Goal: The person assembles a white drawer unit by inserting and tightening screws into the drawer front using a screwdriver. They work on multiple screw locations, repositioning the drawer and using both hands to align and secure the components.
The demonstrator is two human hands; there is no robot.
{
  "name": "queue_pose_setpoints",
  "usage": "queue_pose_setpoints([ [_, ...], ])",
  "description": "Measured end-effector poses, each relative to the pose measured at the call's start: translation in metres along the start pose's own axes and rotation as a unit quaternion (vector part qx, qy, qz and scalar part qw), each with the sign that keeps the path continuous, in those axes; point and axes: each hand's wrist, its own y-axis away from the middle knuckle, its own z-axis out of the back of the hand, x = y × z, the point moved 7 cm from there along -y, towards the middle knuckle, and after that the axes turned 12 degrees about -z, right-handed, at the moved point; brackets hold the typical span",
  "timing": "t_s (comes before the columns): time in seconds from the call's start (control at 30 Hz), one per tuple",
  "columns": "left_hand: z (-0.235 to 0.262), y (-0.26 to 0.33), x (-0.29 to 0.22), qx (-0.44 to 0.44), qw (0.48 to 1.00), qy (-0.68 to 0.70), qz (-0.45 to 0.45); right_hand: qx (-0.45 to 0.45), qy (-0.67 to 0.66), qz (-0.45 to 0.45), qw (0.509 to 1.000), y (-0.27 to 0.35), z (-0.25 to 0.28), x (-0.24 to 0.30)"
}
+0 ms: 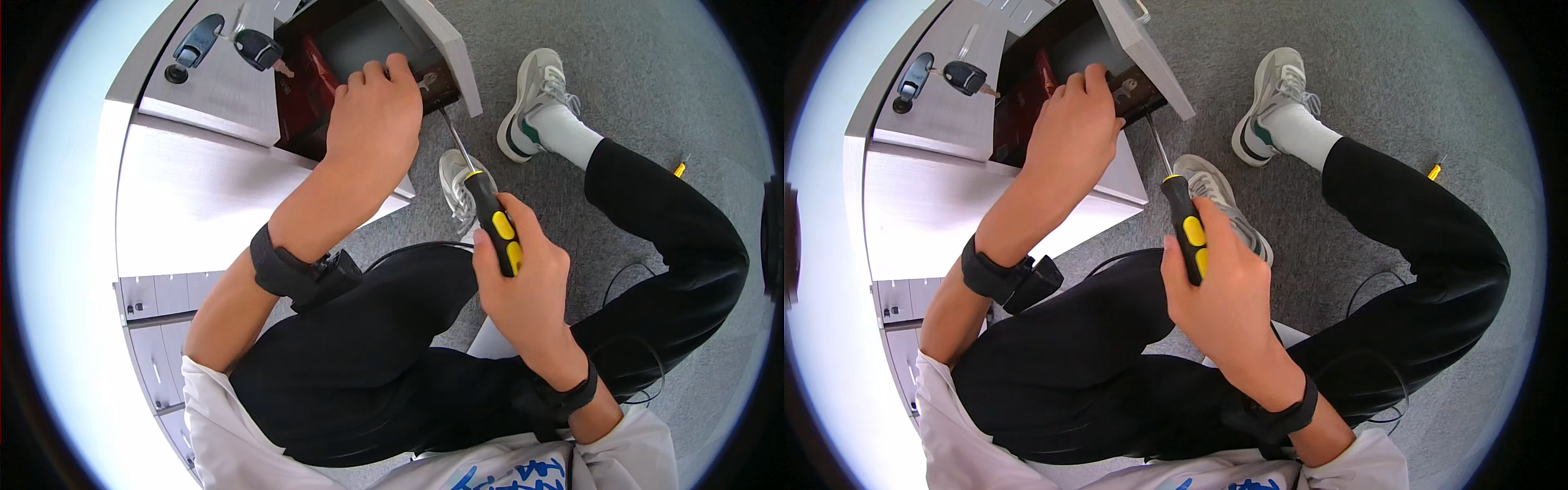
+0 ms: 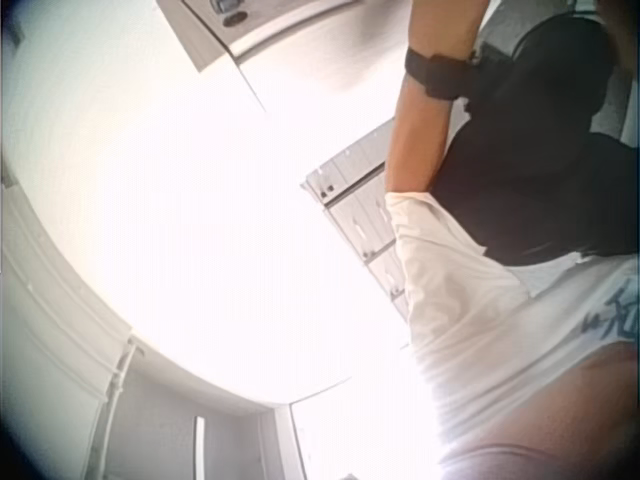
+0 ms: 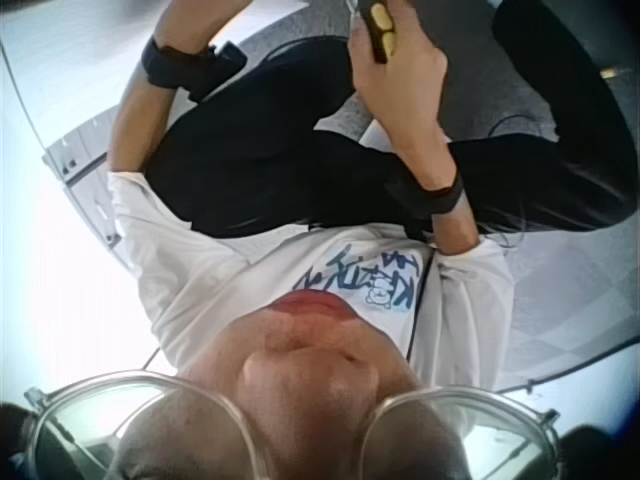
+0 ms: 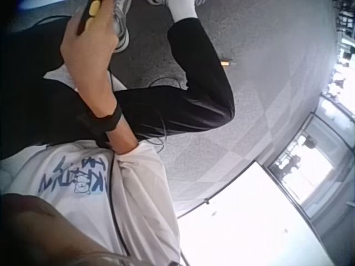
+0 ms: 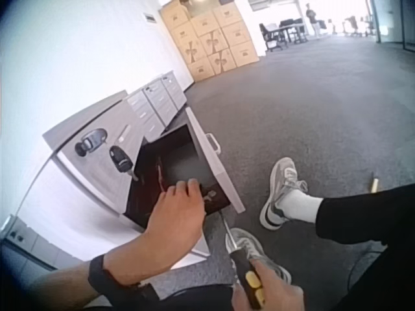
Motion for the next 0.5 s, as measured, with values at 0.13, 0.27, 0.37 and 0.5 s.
queue_pose_setpoints([
  [0.13,-0.002,0.0,0.0,0.01,1.0,-0.001,0.01,0.178,-0.377,-0.31,0.855,-0.005,-0.007,-0.026],
  [0.27,-0.002,-0.002,0.001,0.01,1.0,0.005,0.013,0.213,-0.359,-0.346,0.84,-0.004,-0.013,-0.029],
  [0.37,0.0,-0.001,0.0,0.002,1.0,0.008,0.011,0.206,-0.283,-0.336,0.874,0.0,-0.021,-0.034],
  [0.5,-0.002,0.0,0.0,0.009,1.0,0.019,0.018,0.129,-0.108,-0.212,0.963,-0.001,-0.012,-0.029],
])
